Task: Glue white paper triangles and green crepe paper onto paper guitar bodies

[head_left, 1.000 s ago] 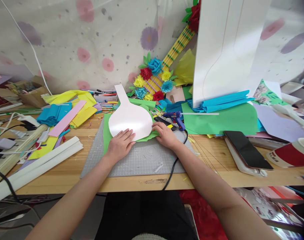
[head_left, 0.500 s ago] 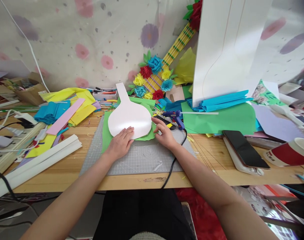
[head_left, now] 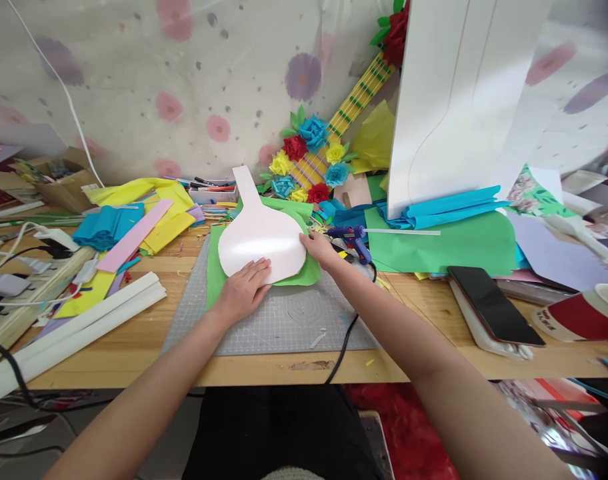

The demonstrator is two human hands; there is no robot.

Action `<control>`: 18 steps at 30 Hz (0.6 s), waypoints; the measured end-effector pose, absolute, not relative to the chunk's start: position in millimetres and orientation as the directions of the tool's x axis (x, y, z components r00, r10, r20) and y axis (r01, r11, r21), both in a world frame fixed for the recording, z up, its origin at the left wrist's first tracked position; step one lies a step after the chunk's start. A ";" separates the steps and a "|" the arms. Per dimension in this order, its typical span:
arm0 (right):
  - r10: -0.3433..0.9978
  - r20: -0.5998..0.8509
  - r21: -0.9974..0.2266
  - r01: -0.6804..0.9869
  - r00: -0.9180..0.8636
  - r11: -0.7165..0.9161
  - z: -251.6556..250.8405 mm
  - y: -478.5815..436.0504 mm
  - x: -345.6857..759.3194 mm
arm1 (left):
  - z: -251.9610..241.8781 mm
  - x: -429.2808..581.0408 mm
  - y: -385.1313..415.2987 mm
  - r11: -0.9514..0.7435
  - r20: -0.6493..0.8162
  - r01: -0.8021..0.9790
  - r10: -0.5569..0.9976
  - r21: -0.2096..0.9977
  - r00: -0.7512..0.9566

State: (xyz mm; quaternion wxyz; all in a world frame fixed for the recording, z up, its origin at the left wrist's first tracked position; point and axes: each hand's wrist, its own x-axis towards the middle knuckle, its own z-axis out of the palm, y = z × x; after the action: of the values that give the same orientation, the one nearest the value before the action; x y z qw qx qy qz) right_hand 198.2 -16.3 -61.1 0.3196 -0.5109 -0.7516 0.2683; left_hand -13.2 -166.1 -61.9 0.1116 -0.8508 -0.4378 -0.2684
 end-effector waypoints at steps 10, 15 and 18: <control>0.983 0.124 -0.216 0.963 -0.137 0.161 -20.6 -51.2 173.6 | -61.2 -9.7 -166.0 -0.563 0.558 0.826 0.699 0.041 0.448; 0.979 0.144 -0.147 0.975 -0.146 0.167 -21.4 -52.3 169.5 | -63.0 -9.2 -165.8 -0.563 0.570 0.826 0.686 0.020 0.453; 0.973 0.145 -0.128 0.972 -0.180 0.199 -21.3 -45.9 167.7 | -65.0 -7.9 -163.8 -0.562 0.571 0.827 0.685 0.018 0.453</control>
State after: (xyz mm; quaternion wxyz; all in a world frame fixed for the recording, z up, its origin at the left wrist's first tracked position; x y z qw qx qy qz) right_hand 167.7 -45.9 -21.3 0.0974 -0.6329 -0.7681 0.0034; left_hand -7.9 -163.8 -65.0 0.1325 -0.8419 -0.4490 -0.2685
